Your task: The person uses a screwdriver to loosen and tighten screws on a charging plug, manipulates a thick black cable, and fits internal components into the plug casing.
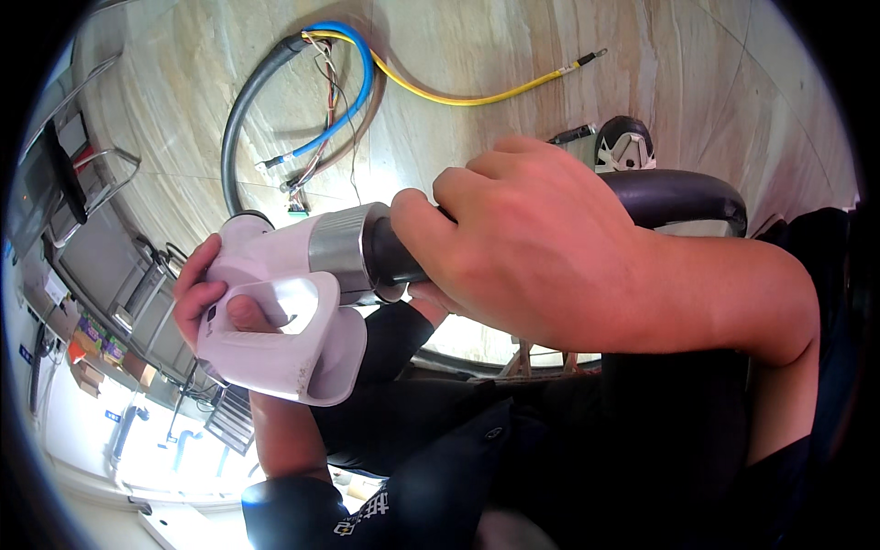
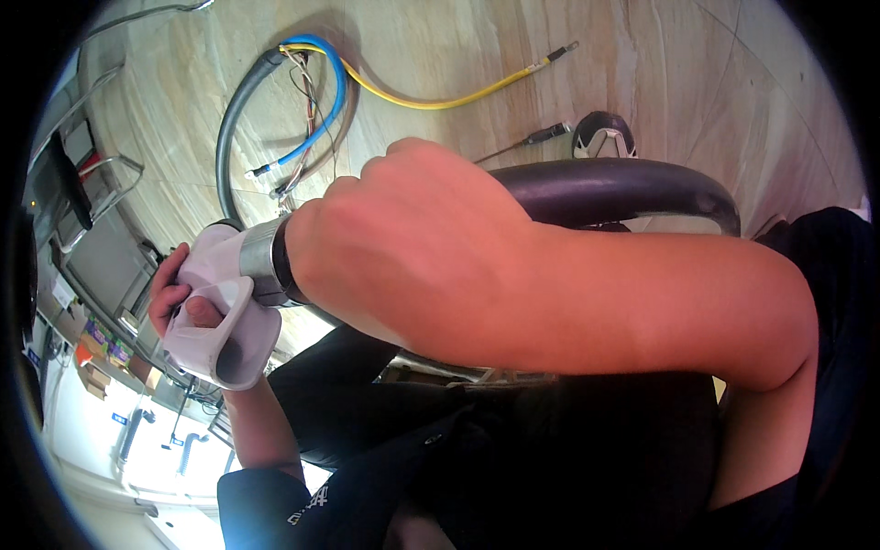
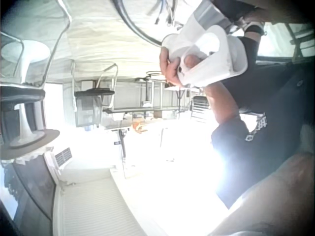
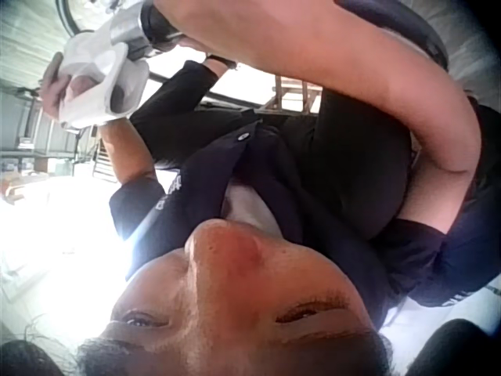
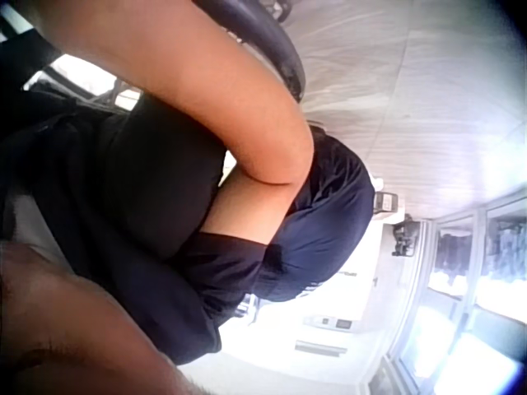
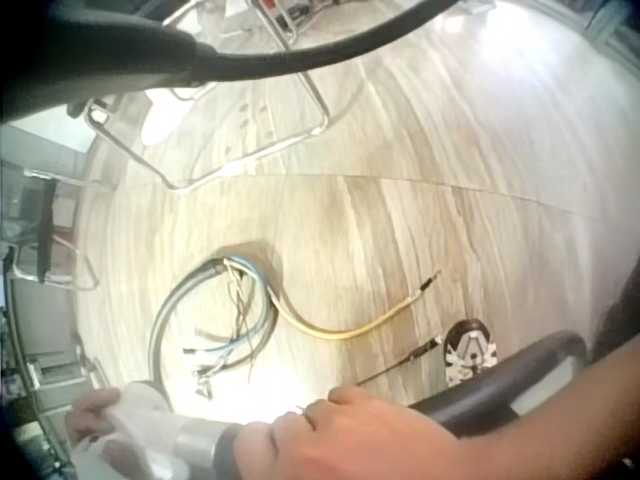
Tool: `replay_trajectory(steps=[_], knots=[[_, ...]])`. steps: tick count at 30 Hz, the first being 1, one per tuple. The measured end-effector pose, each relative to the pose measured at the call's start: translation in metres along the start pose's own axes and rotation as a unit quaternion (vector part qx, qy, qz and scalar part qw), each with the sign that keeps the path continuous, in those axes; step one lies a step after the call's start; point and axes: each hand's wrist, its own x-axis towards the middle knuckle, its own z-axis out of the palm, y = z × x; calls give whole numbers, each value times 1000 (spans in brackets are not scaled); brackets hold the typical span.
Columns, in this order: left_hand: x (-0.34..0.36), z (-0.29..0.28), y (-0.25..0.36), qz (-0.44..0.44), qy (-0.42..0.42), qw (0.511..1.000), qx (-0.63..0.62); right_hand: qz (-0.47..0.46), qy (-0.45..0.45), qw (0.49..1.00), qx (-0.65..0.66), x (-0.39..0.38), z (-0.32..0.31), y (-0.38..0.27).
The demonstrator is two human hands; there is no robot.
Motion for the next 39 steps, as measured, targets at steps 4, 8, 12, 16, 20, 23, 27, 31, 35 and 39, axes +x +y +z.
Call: replay_trajectory(steps=[4, 8, 12, 16, 20, 23, 27, 31, 35, 39], knots=[[0, -11, -13, 23, -8, 999, 22, -4, 7, 1000, -9, -1, 2, 2], [1, -20, -23, 43, -22, 998, 50, -9, 18, 1000, -18, -1, 3, 4], [3, -21, -28, 45, -27, 997, 57, -12, 15, 999, -32, -1, 7, 8], [9, -32, -35, 31, -67, 995, 73, 13, -26, 999, -22, 3, 5, 15], [19, -22, -31, 39, -77, 996, -1, 67, -57, 996, 0, 12, -5, 22], [27, -34, -36, 33, -77, 992, 96, 82, -64, 994, 21, 17, -15, 34], [32, -72, -77, -37, -29, 997, 55, 94, -51, 990, 86, 16, -35, 47], [24, -73, -76, -289, 68, 898, -325, 32, -17, 990, 136, 16, -44, 56], [21, -69, -50, -240, -74, 711, -657, 14, 7, 985, 172, 9, -59, 54], [4, -68, 11, -178, 47, 833, -522, 87, -3, 980, 176, 1, -76, 37]])
